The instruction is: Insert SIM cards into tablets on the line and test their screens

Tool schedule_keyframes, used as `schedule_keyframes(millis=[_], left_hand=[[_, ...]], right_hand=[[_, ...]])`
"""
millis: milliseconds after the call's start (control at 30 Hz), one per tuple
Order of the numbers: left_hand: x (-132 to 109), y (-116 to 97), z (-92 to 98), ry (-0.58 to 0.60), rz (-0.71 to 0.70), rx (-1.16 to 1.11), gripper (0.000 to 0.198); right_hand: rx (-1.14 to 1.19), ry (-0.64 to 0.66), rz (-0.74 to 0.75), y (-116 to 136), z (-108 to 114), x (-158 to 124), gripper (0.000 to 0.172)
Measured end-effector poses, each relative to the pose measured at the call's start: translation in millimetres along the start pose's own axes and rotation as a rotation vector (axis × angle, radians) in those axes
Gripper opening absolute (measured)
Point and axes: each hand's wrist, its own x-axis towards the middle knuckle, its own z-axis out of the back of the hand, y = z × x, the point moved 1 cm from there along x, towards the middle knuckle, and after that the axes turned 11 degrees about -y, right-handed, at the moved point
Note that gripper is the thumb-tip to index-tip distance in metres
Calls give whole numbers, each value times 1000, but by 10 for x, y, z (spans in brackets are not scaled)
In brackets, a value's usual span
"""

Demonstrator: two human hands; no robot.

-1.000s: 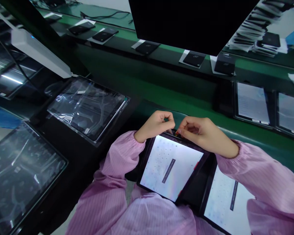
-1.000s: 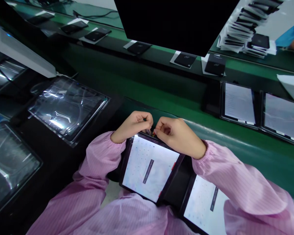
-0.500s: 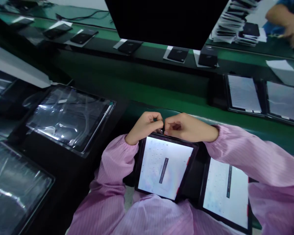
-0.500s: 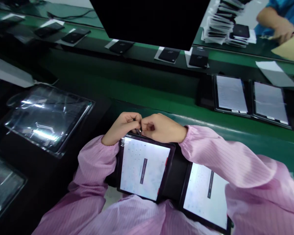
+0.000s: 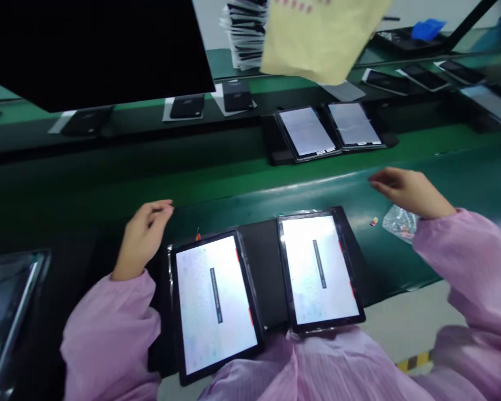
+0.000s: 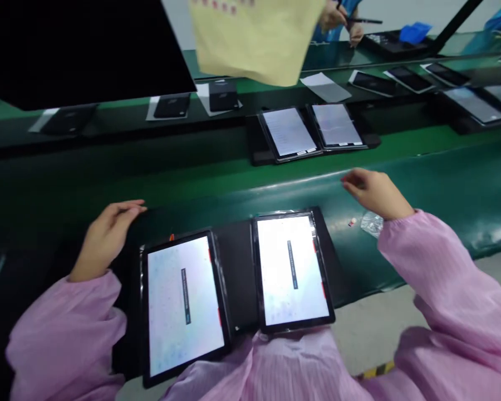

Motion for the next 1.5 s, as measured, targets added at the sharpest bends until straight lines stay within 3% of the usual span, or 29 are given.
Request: schedule_keyframes(millis=[67,167,300,400,567,767,867,967,1067,1167,1333,1500], left_hand=[[-24,-283,-149,14,-103,52,25],[-157,-711,-734,287,-219,109,31],[-388,-967,-1679,694,-241,76,37],[-475,-976,-2017,801,-203,40,35],[-473,-1014,-1989,856,-154,55,35],[-480,-1236,-1817,896,-152,121,25],[-508,-1444,-1612,949,-222,83,17],[-559,-1647,-1409,1036,-369,0,12],[-614,-1768,-1320,1061,-527,-49,15],[-648,-1801,-1342,1068,-607,-73,21],[-652,-1766,-1406,1045,-596,-114,22],[-672,-1744,-1406,1023,-517,-153,22]], right_hand=[[-16,24,-66,-584,-30,-155,6],[43,110,-79,-1080,-250,-349,11],[77,127,-122,-1341,-561,-395,16],[120,158,-141,-1415,-640,-352,18],[285,241,-132,-1286,-463,-343,24],[787,230,-244,-708,-269,-441,21],[692,153,-52,-406,-189,-452,19],[646,182,101,-138,-61,-447,29],[797,225,19,80,71,-447,34],[861,152,4,245,148,-455,20],[597,-6,268,400,197,-474,9],[378,37,482,417,282,-519,15]])
